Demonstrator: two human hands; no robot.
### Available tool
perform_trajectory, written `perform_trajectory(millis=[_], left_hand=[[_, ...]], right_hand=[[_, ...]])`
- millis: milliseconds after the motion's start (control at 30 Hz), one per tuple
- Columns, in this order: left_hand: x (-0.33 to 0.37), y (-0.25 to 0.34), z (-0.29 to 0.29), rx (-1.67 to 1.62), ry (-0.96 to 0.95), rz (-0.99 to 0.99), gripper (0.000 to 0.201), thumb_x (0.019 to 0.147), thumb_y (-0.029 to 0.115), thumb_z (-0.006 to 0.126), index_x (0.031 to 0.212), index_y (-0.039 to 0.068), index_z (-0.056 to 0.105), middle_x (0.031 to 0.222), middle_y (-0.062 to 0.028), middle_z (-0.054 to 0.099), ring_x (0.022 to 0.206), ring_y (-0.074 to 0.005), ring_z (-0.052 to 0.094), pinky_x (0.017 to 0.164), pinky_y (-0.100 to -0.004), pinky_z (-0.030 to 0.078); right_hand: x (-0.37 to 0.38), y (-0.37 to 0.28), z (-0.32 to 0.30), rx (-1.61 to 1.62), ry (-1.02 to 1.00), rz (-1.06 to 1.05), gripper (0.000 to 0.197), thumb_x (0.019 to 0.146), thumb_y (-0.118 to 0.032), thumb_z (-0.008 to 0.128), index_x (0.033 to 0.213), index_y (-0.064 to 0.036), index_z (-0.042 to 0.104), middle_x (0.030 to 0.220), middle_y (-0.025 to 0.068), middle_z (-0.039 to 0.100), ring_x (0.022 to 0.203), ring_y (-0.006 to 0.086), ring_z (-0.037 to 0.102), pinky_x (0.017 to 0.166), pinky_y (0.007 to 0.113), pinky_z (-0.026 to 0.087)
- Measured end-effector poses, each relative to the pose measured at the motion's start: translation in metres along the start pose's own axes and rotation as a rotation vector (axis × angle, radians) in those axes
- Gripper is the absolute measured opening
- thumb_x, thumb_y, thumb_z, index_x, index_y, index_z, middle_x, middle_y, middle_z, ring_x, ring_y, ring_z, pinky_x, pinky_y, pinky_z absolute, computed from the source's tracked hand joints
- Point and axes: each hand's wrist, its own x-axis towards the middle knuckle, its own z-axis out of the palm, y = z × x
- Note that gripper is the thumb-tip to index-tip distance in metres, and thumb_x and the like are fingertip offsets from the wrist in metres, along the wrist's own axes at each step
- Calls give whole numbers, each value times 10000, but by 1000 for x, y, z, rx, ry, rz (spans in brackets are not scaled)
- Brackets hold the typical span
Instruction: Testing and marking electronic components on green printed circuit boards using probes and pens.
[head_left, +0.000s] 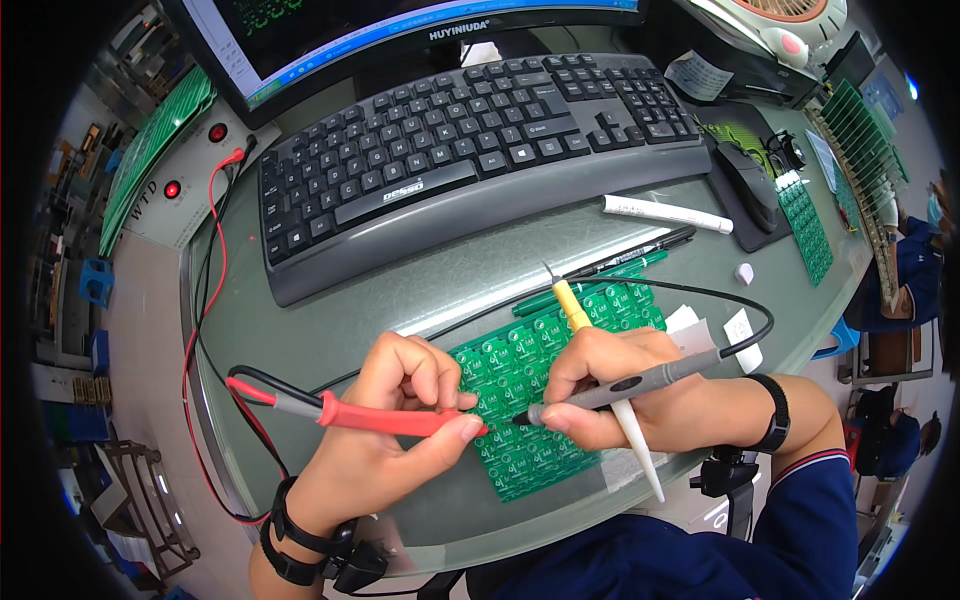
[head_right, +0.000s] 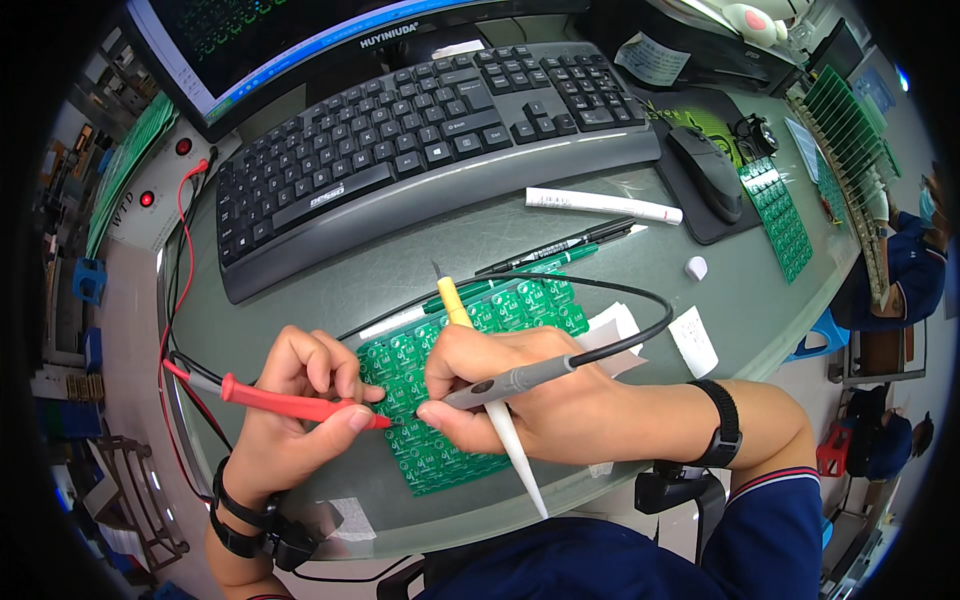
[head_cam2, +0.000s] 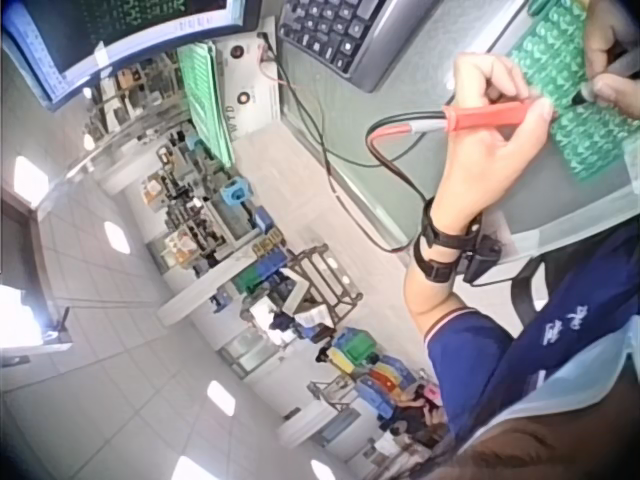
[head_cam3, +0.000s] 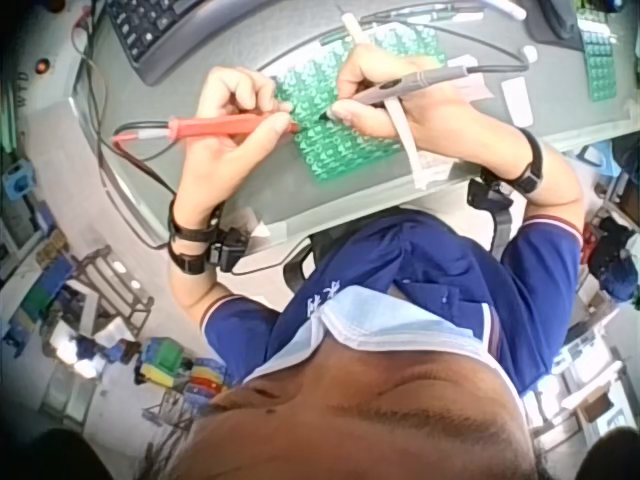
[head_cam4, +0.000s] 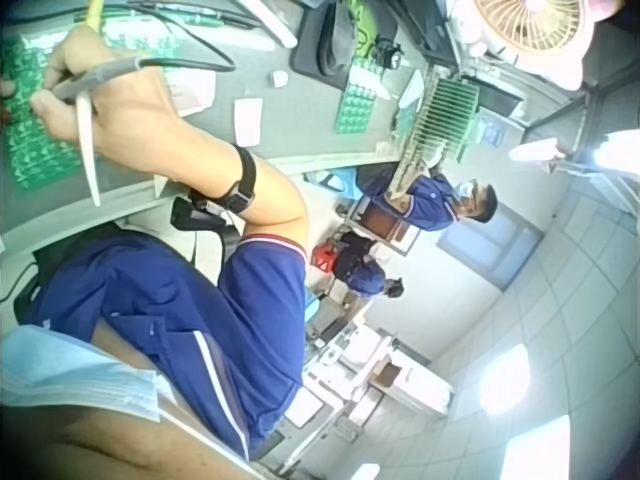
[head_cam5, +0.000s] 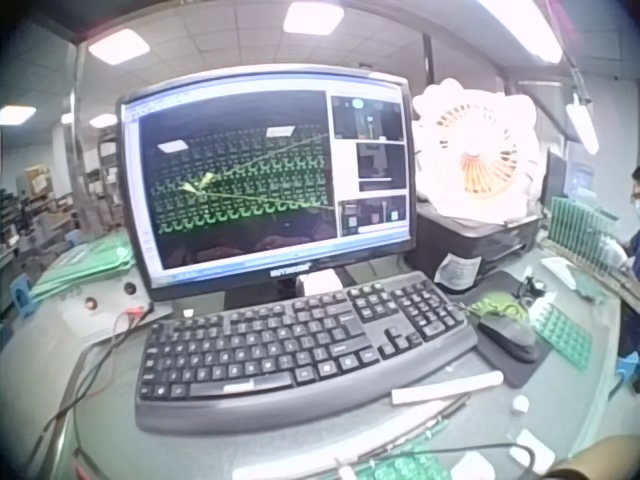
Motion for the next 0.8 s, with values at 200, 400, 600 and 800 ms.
perform_trajectory(millis=[200, 400, 600, 800], left_hand=[[0, 0, 0, 3, -4, 4, 346, 806, -42, 650, 930, 78, 350, 929, -43, 452, 858, -80, 509, 876, -318, 517], [0, 0, -1, 48, -13, 24, 353, 802, -35, 658, 923, 79, 346, 921, -45, 450, 841, -83, 500, 863, -320, 519], [1, 0, -1, 37, -12, 12, 348, 803, -41, 648, 922, 81, 344, 914, -43, 446, 834, -84, 494, 860, -316, 518], [1, 0, -1, 41, -17, 4, 355, 801, -15, 650, 913, 99, 334, 902, -49, 438, 820, -97, 480, 885, -354, 531]], right_hand=[[0, 0, -1, 54, 9, 3, 193, 844, -139, 681, 832, -29, 524, 660, 58, 565, 551, 120, 524, 487, 263, 416], [0, 1, 0, 34, 7, 1, 193, 842, -142, 684, 834, -30, 527, 647, 52, 563, 537, 122, 521, 477, 263, 412], [-1, 2, -1, 95, -15, 26, 186, 830, -146, 684, 806, -41, 533, 628, 53, 564, 531, 148, 545, 479, 274, 420], [-2, 2, -1, 11, -85, -84, 190, 816, -183, 689, 798, -68, 538, 630, 43, 570, 544, 195, 568, 496, 302, 440]])
